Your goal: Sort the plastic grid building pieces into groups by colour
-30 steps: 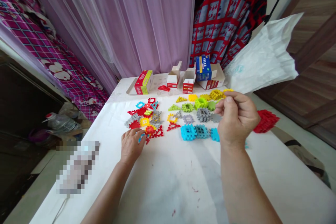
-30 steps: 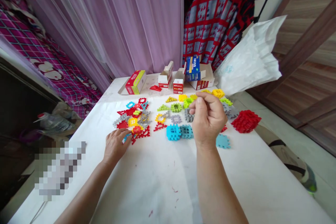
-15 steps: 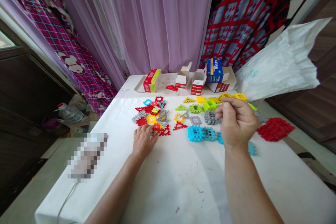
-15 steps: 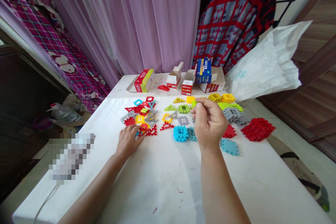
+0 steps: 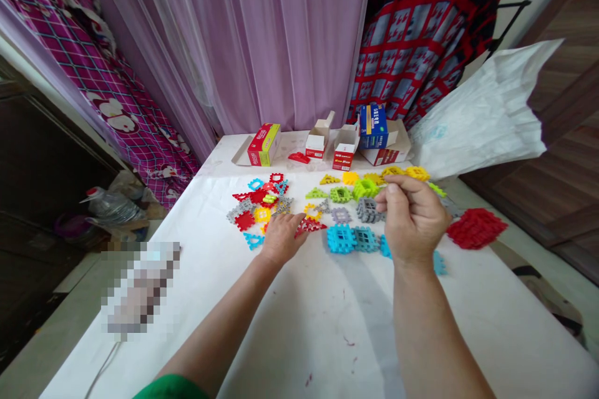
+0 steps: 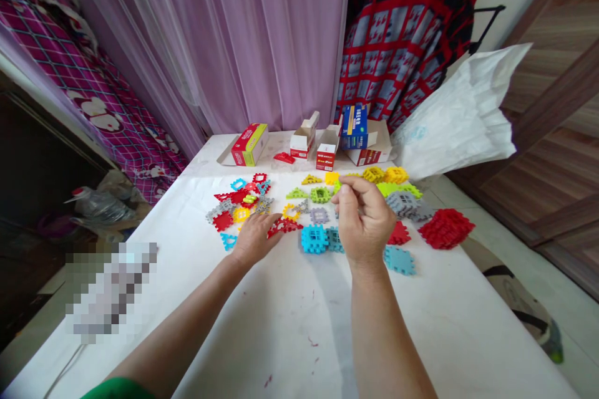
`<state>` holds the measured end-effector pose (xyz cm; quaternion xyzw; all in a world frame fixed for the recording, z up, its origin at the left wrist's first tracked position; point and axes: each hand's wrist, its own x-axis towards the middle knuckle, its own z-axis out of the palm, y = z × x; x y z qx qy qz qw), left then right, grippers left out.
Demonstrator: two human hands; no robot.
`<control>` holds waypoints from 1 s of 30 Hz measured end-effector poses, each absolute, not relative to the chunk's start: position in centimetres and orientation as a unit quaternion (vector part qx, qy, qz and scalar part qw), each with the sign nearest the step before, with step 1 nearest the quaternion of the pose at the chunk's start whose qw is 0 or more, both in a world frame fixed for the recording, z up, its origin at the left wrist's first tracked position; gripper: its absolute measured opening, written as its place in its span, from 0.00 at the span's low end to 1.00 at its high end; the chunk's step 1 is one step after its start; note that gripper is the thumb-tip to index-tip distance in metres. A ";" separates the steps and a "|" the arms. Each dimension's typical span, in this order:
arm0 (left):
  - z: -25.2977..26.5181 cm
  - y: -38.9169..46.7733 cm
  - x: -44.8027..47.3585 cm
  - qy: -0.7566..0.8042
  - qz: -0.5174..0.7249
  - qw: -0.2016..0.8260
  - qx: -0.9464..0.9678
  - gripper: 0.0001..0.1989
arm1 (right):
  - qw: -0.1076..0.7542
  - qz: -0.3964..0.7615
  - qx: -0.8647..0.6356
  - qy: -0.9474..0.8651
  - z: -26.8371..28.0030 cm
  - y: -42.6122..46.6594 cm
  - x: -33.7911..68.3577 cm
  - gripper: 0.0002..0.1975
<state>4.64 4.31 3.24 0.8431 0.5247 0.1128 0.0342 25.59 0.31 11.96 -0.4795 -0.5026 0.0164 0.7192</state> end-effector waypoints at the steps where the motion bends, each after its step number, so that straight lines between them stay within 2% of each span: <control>1: 3.1 4.5 5.2 0.529 0.110 0.033 0.841 0.20 | 0.719 0.015 -0.481 -0.503 11.9 0.3 25.7 0.08; 8: 2.3 5.0 6.6 0.546 0.079 0.030 0.834 0.20 | 0.718 0.014 -0.487 -0.497 12.0 0.4 26.0 0.08; 14: 2.4 4.8 6.6 0.548 0.065 0.030 0.833 0.26 | 0.716 0.019 -0.485 -0.502 12.2 0.3 26.0 0.08; 24: 2.9 4.5 6.5 0.543 0.044 0.021 0.838 0.18 | 0.719 0.019 -0.474 -0.507 12.4 0.1 26.0 0.07; 30: 2.8 4.3 5.7 0.521 0.048 0.008 0.852 0.21 | 0.712 0.018 -0.485 -0.508 12.4 0.2 26.1 0.07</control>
